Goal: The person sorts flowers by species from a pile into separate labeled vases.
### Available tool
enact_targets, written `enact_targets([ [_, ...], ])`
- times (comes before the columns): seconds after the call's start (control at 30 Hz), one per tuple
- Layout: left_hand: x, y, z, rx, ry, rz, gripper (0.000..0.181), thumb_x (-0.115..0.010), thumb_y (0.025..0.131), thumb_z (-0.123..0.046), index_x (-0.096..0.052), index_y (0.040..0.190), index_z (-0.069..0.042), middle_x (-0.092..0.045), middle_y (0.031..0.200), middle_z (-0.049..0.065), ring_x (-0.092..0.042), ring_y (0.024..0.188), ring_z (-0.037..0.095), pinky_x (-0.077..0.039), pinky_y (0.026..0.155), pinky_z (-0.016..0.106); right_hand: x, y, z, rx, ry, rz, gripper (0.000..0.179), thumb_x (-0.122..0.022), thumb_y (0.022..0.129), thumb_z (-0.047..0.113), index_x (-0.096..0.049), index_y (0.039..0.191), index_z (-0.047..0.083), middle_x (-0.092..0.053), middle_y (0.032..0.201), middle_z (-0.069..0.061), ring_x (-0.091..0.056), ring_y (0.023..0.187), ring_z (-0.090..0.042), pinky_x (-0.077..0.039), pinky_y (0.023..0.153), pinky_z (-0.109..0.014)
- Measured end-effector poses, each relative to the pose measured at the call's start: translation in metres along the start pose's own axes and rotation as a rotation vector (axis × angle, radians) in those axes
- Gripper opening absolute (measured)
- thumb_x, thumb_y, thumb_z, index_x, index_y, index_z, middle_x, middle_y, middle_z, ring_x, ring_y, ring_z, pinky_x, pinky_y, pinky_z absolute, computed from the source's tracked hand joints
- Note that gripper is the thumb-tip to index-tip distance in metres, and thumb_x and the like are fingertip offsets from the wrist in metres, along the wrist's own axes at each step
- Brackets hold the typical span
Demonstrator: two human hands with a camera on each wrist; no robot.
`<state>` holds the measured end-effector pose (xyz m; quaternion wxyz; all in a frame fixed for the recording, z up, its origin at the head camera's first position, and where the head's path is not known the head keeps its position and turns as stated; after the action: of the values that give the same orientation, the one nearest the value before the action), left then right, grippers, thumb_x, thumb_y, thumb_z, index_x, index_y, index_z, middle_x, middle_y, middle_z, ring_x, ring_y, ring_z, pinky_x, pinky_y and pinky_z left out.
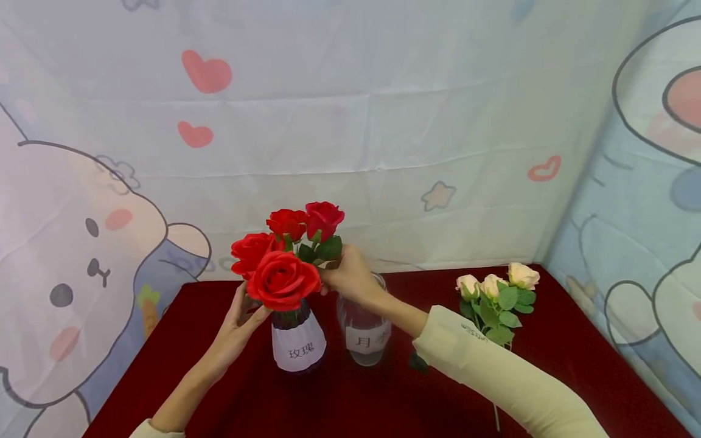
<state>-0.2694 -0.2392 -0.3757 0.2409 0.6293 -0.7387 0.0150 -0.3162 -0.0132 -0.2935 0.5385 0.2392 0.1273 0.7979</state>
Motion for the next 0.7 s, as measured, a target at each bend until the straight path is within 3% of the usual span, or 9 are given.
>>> enact_targets([
  [0.13,0.002,0.002,-0.001,-0.010,0.007,-0.003,0.065,-0.050,0.108,-0.024,-0.014,0.162,-0.021,-0.033,0.159,0.017,-0.038,0.138,0.037,-0.038,0.110,0.063,-0.007,0.001,0.003,0.066,-0.129,0.041,0.008,-0.066,0.085,-0.008,-0.070,0.092,-0.009,-0.067,0.064,-0.021,-0.065,0.048,-0.024,-0.051,0.051,-0.022],
  [0.23,0.002,0.002,0.000,0.007,0.009,-0.004,0.065,-0.050,0.108,-0.027,-0.014,0.162,-0.023,-0.036,0.157,0.017,-0.039,0.138,0.040,-0.037,0.110,0.065,-0.010,0.002,0.002,0.093,-0.153,0.063,0.005,-0.071,0.086,-0.004,-0.071,0.089,-0.008,-0.066,0.061,-0.023,-0.064,0.047,-0.024,-0.050,0.050,-0.020],
  [0.47,0.001,-0.001,-0.001,0.037,0.007,-0.008,0.067,-0.050,0.108,-0.031,-0.012,0.163,-0.023,-0.038,0.154,0.018,-0.042,0.138,0.042,-0.035,0.112,0.068,-0.012,0.000,-0.012,0.023,-0.106,0.088,0.022,-0.081,0.083,0.000,-0.070,0.101,-0.008,-0.070,0.068,-0.020,-0.060,0.043,-0.011,-0.053,0.049,-0.023],
  [0.57,0.000,-0.002,-0.002,0.036,0.024,-0.013,0.068,-0.050,0.108,-0.031,-0.012,0.163,-0.022,-0.042,0.150,0.018,-0.044,0.135,0.038,-0.039,0.110,0.062,-0.011,-0.001,-0.013,-0.007,-0.126,0.103,0.016,-0.079,0.085,0.002,-0.069,0.094,-0.006,-0.068,0.064,-0.018,-0.061,0.044,-0.009,-0.051,0.049,-0.022],
  [0.7,0.001,-0.004,-0.004,0.047,0.054,-0.023,0.069,-0.051,0.108,-0.032,-0.012,0.164,-0.023,-0.044,0.149,0.017,-0.044,0.134,0.034,-0.041,0.109,0.057,-0.009,-0.003,-0.008,0.030,-0.165,0.157,0.012,-0.077,0.088,0.005,-0.069,0.087,-0.004,-0.067,0.062,-0.017,-0.061,0.046,-0.007,-0.053,0.049,-0.024],
])
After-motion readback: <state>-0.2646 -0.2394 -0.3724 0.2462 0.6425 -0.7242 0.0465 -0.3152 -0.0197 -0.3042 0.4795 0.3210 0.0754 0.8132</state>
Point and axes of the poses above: each hand's wrist, its own y-axis towards the middle knuckle, its own x-axis out of the back of the hand, z = x × y, the point moved 4 cm from there along y, towards the middle knuckle
